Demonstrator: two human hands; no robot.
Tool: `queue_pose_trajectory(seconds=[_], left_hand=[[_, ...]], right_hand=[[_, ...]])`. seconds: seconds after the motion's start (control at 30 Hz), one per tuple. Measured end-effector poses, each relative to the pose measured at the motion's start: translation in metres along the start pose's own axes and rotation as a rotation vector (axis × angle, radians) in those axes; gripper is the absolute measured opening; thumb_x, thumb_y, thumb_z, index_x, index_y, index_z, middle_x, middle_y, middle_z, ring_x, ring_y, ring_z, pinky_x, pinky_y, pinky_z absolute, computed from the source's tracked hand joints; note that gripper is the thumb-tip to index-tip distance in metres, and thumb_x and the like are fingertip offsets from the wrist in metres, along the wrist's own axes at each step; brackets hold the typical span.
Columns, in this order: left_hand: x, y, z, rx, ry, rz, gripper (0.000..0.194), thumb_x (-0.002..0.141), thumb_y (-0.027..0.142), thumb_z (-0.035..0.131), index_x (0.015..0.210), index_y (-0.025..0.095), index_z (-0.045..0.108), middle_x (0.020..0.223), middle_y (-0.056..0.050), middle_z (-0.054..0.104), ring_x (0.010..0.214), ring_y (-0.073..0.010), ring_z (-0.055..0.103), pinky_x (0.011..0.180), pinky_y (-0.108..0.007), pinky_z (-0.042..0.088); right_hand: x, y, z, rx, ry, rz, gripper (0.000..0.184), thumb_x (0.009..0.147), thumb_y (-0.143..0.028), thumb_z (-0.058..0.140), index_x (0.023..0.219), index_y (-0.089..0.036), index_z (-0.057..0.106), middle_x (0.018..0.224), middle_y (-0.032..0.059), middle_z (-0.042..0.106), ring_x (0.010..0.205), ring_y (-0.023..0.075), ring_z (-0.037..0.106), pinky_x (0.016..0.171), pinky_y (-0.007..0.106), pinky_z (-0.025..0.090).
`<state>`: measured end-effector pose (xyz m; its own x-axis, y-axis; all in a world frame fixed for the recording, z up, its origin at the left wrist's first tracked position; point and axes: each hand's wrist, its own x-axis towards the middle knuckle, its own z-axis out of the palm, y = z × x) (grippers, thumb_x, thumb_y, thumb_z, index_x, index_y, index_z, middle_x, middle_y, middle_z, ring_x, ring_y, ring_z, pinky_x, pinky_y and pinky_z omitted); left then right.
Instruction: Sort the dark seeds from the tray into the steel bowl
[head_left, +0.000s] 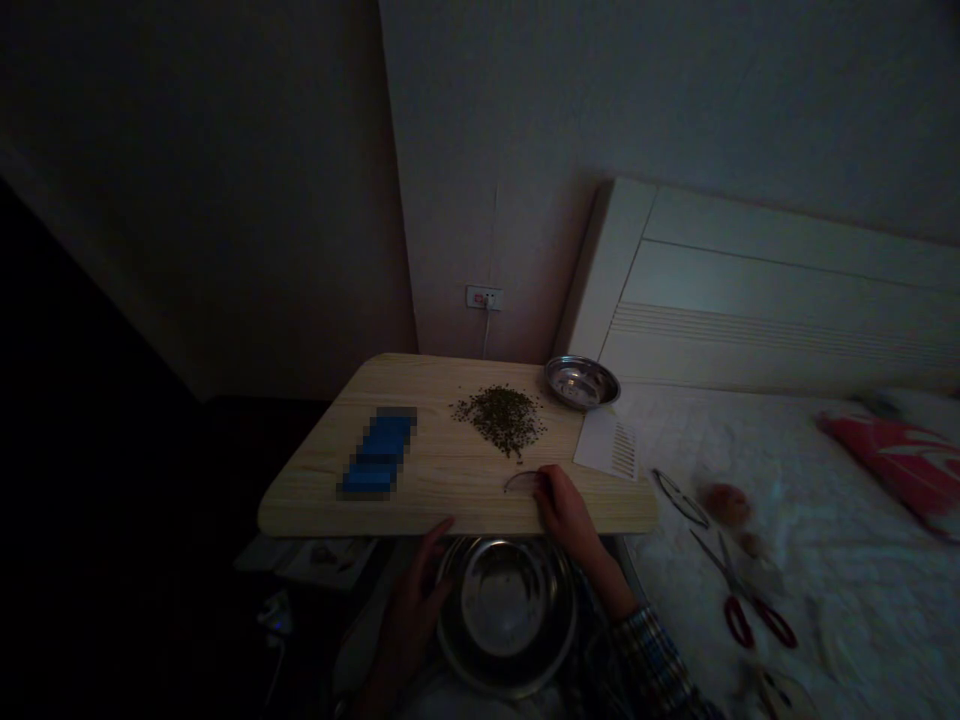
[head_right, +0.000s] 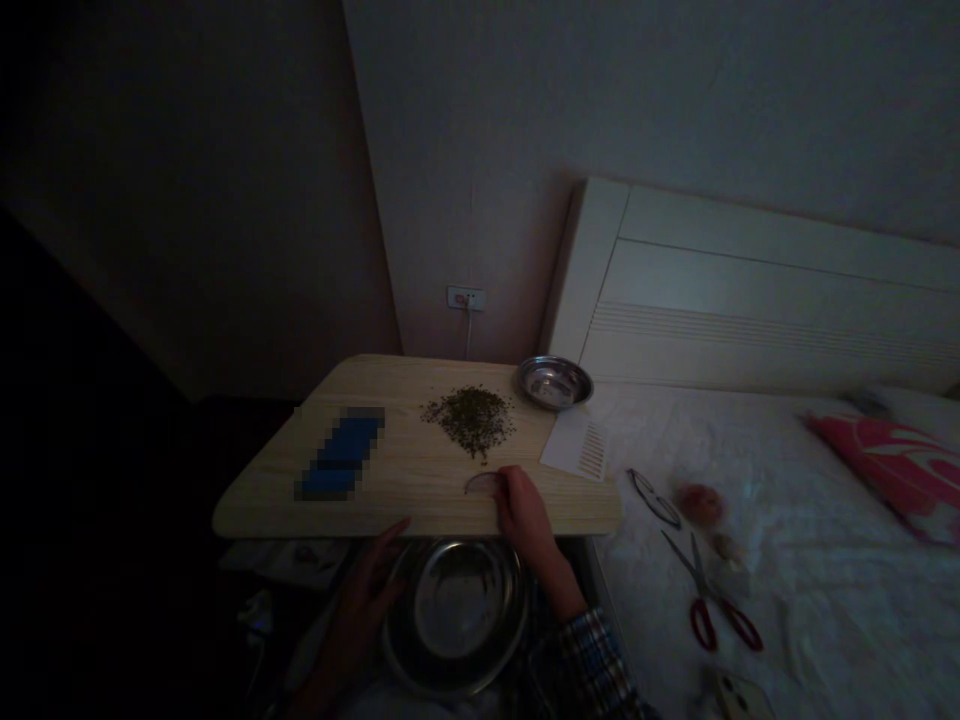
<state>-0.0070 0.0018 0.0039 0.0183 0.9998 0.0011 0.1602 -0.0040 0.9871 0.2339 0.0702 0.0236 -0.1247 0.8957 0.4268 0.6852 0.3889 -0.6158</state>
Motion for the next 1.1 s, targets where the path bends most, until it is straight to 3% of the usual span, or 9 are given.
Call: queue_pose_trajectory(seconds=[0.27, 0.47, 0.83, 1.1], left_hand=[[0.002, -0.006, 0.001, -0.029, -0.011, 0.013, 0.053, 0.073, 0.017, 0.048, 0.126, 0.025, 0.043, 0.115, -0.005, 0.058, 0.105, -0.021, 0.056, 0.092, -0.036, 0.043], [0.001, -0.004, 0.002, 0.008, 0.019, 0.034, 0.051, 0.072, 0.019, 0.048, 0.123, 0.024, 0.047, 0.123, -0.005, 0.054, 0.11, -0.0206, 0.052, 0.095, -0.035, 0.041], [0.003, -0.004, 0.0, -0.015, 0.001, 0.046, 0.052, 0.071, 0.017, 0.048, 0.123, 0.023, 0.046, 0.12, -0.006, 0.055, 0.109, -0.022, 0.053, 0.096, -0.038, 0.039], [0.0, 0.003, 0.001, -0.019, 0.001, 0.011, 0.052, 0.072, 0.018, 0.047, 0.124, 0.022, 0.046, 0.118, -0.006, 0.057, 0.109, -0.022, 0.054, 0.097, -0.038, 0.039]], right_hand=[[-0.007, -0.006, -0.002, 0.038, -0.036, -0.01, 0.024, 0.08, -0.013, 0.043, 0.102, -0.019, 0.046, 0.093, 0.0064, 0.055, 0.085, 0.0186, 0.053, 0.075, 0.032, 0.044], [-0.016, -0.01, -0.011, 0.09, -0.149, -0.064, 0.02, 0.079, -0.016, 0.047, 0.099, -0.02, 0.049, 0.09, 0.0047, 0.055, 0.083, 0.0179, 0.052, 0.075, 0.031, 0.043], [-0.018, -0.011, -0.016, 0.192, -0.237, 0.022, 0.02, 0.081, -0.018, 0.048, 0.1, -0.021, 0.05, 0.092, 0.0032, 0.057, 0.085, 0.0178, 0.052, 0.078, 0.031, 0.042], [-0.016, -0.009, -0.017, 0.296, -0.213, 0.073, 0.019, 0.079, -0.02, 0.05, 0.098, -0.02, 0.05, 0.084, 0.0008, 0.055, 0.077, 0.0157, 0.051, 0.072, 0.027, 0.042]])
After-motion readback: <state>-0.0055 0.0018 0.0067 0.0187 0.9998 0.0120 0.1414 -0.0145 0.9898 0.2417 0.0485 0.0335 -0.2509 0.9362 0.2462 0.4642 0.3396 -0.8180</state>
